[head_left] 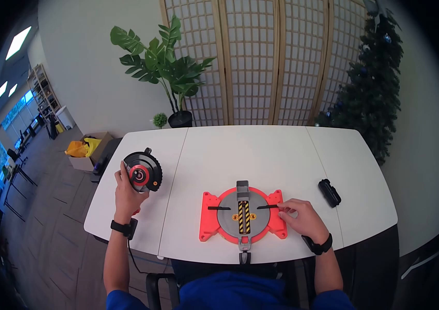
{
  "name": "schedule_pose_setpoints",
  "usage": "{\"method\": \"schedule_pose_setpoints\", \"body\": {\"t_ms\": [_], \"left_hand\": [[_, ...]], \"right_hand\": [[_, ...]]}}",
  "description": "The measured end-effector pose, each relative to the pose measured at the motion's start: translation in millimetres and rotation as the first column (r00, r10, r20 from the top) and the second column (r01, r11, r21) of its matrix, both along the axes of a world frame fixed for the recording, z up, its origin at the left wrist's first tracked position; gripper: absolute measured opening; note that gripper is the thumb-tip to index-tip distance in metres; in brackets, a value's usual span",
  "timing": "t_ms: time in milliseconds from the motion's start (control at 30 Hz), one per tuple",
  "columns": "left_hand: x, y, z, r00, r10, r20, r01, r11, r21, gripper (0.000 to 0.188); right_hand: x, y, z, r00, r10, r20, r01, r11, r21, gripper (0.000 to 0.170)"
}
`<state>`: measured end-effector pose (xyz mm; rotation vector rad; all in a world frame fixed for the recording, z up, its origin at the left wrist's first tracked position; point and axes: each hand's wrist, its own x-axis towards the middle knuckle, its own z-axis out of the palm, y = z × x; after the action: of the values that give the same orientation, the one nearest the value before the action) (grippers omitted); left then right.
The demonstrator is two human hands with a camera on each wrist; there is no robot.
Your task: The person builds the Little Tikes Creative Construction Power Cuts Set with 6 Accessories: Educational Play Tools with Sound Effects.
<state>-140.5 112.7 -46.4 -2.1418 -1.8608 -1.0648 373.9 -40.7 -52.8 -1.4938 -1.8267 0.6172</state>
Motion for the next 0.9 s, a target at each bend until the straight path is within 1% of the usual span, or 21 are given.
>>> {"method": "schedule_pose_setpoints", "body": {"t_ms": [33,167,233,267,333,367,400,467,500,600,667,767,800,867,900], "left_hand": [[0,2,2,0.999,-0.037,0.002,0.037,0.999,0.032,0.127],[14,1,18,0.997,-0.078,0.028,0.076,0.995,0.058,0.126],[33,-2,36,0.982,-0.177,0.060,0.170,0.980,0.103,0.125],[39,-2,41,0.982,-0.179,0.060,0.172,0.980,0.104,0.125],[53,-1,48,0.964,-0.248,0.096,0.237,0.965,0.114,0.125],[62,-2,53,0.951,-0.273,0.146,0.260,0.960,0.105,0.125],[69,-1,55,0.950,-0.275,0.147,0.261,0.959,0.106,0.125],[83,2,60,0.916,-0.367,0.165,0.345,0.927,0.147,0.125],[92,1,64,0.900,-0.376,0.220,0.358,0.926,0.117,0.124],[115,2,71,0.881,-0.427,0.202,0.405,0.903,0.141,0.124],[130,3,74,0.872,-0.437,0.222,0.420,0.900,0.119,0.125],[148,10,74,0.762,-0.529,0.374,0.527,0.842,0.116,0.126],[156,11,77,0.752,-0.562,0.345,0.551,0.823,0.138,0.128],[174,7,85,0.659,-0.585,0.473,0.617,0.780,0.103,0.129],[180,9,86,0.618,-0.619,0.485,0.661,0.743,0.105,0.129]], "right_hand": [[0,0,0,1.000,0.001,-0.003,-0.001,1.000,0.005,0.029],[0,-1,-1,1.000,-0.005,-0.006,0.005,1.000,0.003,0.029],[0,0,-1,1.000,0.003,-0.023,-0.003,1.000,0.001,0.029],[0,0,-2,1.000,0.001,-0.023,-0.001,1.000,0.002,0.029],[1,0,-3,1.000,0.004,-0.026,-0.004,1.000,0.014,0.029],[1,0,-2,1.000,0.002,-0.025,-0.002,1.000,0.015,0.029],[1,-1,-1,1.000,0.006,-0.029,-0.005,1.000,0.006,0.030],[1,-1,0,0.999,0.006,-0.033,-0.006,1.000,-0.001,0.030],[0,-2,1,0.999,0.007,-0.034,-0.008,1.000,-0.005,0.031],[0,-3,0,0.999,0.008,-0.038,-0.009,1.000,-0.009,0.032],[0,-4,0,0.999,0.008,-0.039,-0.008,1.000,-0.007,0.032],[0,-4,0,0.998,0.014,-0.055,-0.014,1.000,0.004,0.032],[1,-3,-1,0.999,0.015,-0.042,-0.014,1.000,0.009,0.032],[1,-3,-2,0.999,0.017,-0.027,-0.017,1.000,0.012,0.032],[0,-3,-2,1.000,0.015,-0.021,-0.015,1.000,0.008,0.032]]}}
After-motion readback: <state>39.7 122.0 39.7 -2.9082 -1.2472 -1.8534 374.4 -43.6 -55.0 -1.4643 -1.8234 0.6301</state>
